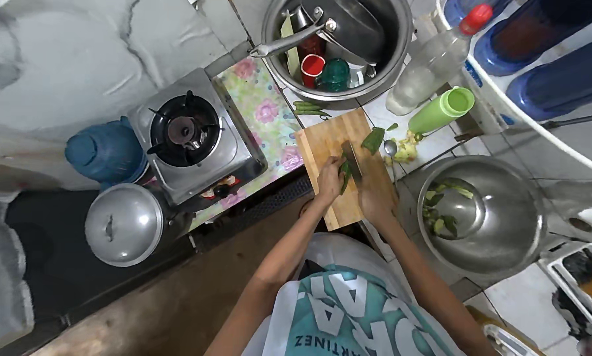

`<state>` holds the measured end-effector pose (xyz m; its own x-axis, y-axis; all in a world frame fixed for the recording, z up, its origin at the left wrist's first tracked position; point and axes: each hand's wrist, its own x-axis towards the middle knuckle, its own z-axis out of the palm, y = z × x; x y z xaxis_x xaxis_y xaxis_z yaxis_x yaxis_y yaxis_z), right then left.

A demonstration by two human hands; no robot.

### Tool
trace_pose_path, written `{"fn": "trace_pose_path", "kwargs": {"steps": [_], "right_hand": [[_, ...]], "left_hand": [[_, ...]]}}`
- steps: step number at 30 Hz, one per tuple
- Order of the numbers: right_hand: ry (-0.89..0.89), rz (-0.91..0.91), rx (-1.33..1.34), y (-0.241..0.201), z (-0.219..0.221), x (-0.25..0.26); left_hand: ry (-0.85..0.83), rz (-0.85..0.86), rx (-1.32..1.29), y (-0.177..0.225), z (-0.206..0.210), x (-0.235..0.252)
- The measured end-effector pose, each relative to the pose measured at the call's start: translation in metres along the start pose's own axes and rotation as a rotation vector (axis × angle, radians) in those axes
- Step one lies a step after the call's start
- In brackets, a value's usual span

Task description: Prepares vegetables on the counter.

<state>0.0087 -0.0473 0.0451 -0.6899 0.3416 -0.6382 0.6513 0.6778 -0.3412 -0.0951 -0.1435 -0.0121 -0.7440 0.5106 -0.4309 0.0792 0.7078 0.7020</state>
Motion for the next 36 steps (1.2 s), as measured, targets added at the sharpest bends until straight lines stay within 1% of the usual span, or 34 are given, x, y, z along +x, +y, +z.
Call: {"fn": "trace_pose_path", "kwargs": {"steps": [3,7,10,12,17,21,26,28,30,33,36], "right_hand": [[0.056,-0.029,0.017,-0.003,0.007,0.02],[0.082,-0.065,0.077,0.014,0.019,0.006],[-0.038,0.008,-0.005,0.024,0.021,-0.017],[-0.061,0.048,-0.019,0.026,0.018,-0.025],[0.102,-0.026,0.038,0.028,0.026,-0.042],[0.001,0.053,-0.028,0.022,0.02,-0.047],[-0.095,0.048,-0.084,0.015,0.003,-0.05],[-0.133,0.061,-0.094,0.01,-0.002,-0.046],[-0.131,0.05,-0.083,0.003,0.001,-0.033],[-0.069,0.032,-0.044,-0.008,0.008,-0.005],[-0.007,-0.016,0.004,0.001,0.019,0.001]], "left_hand": [[0.015,0.01,-0.018,-0.003,0.0,-0.001],[0.024,0.028,-0.07,-0.009,-0.001,0.001],[0.044,0.063,-0.157,-0.016,-0.003,-0.006],[0.034,0.104,-0.16,-0.019,-0.005,-0.014],[-0.028,0.112,-0.072,-0.028,-0.006,-0.028],[-0.072,0.114,-0.08,-0.026,-0.005,-0.024],[-0.097,0.13,-0.085,-0.025,-0.009,-0.021],[-0.088,0.135,-0.084,-0.025,-0.009,-0.02],[-0.075,0.149,-0.091,-0.029,-0.007,-0.021],[-0.064,0.172,-0.113,-0.03,-0.006,-0.021],[-0.052,0.148,-0.143,-0.03,-0.007,-0.023]]}}
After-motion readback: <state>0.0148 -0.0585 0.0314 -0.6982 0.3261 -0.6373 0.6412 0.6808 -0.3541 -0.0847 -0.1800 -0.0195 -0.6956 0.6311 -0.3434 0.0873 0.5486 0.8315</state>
